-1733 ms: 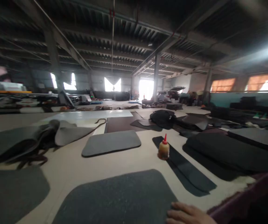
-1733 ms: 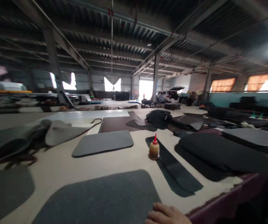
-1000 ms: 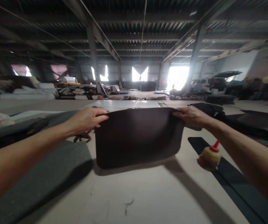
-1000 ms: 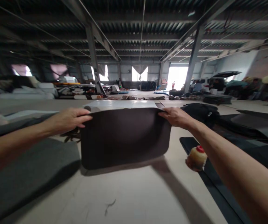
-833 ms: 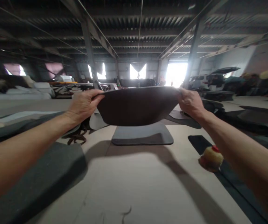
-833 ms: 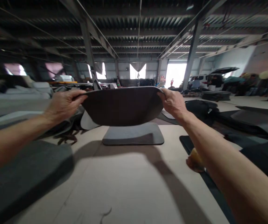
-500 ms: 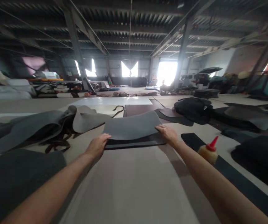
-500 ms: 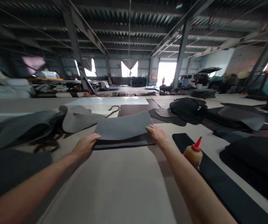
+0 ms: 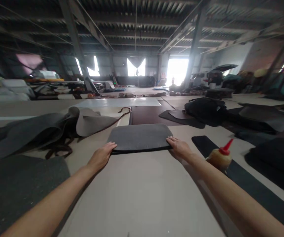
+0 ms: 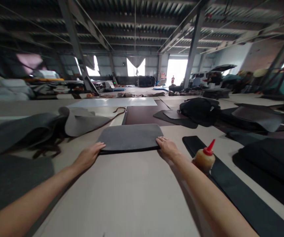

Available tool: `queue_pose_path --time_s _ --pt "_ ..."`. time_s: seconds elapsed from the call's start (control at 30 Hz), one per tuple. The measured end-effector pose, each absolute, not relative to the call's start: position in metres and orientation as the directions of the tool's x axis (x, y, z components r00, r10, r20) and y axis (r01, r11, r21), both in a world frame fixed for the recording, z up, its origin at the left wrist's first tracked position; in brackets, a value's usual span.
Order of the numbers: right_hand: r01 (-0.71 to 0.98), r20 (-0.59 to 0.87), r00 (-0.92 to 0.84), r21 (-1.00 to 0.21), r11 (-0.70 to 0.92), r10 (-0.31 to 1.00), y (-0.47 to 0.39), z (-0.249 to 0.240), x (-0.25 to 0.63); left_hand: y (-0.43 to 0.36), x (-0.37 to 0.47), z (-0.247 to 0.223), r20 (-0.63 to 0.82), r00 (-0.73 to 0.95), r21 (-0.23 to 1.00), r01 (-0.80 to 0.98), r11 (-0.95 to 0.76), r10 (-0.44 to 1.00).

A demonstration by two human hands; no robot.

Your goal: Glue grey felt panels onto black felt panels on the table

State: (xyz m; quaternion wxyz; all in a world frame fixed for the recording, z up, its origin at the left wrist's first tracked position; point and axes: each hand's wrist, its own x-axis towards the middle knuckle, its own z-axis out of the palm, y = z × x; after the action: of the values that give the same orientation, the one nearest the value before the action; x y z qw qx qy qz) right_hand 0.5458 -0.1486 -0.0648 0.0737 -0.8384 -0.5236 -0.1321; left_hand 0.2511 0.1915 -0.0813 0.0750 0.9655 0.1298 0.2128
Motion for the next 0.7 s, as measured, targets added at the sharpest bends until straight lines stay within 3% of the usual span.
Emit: queue_pose_path --time_s 0.3,0.5,0.7 --pt "0.886 0.281 0.455 -0.045 -0.462 0.845 -0.149 -0.077 0.540 0.188 0.250 -0.086 0.366 0.885 0.159 0.245 -0.956 0.288" --pt "0.860 0.253 0.505 -0.061 -0.507 0.825 -0.148 -0.075 0.535 0.197 0.245 -0.100 0.455 0.860 0.112 0.202 -0.973 0.231" --pt "0.814 0.271 0.570 -0.063 -0.577 0.776 -0.149 -0.069 0.525 0.228 0.249 -0.131 0.599 0.799 -0.176 0.206 -0.962 0.061"
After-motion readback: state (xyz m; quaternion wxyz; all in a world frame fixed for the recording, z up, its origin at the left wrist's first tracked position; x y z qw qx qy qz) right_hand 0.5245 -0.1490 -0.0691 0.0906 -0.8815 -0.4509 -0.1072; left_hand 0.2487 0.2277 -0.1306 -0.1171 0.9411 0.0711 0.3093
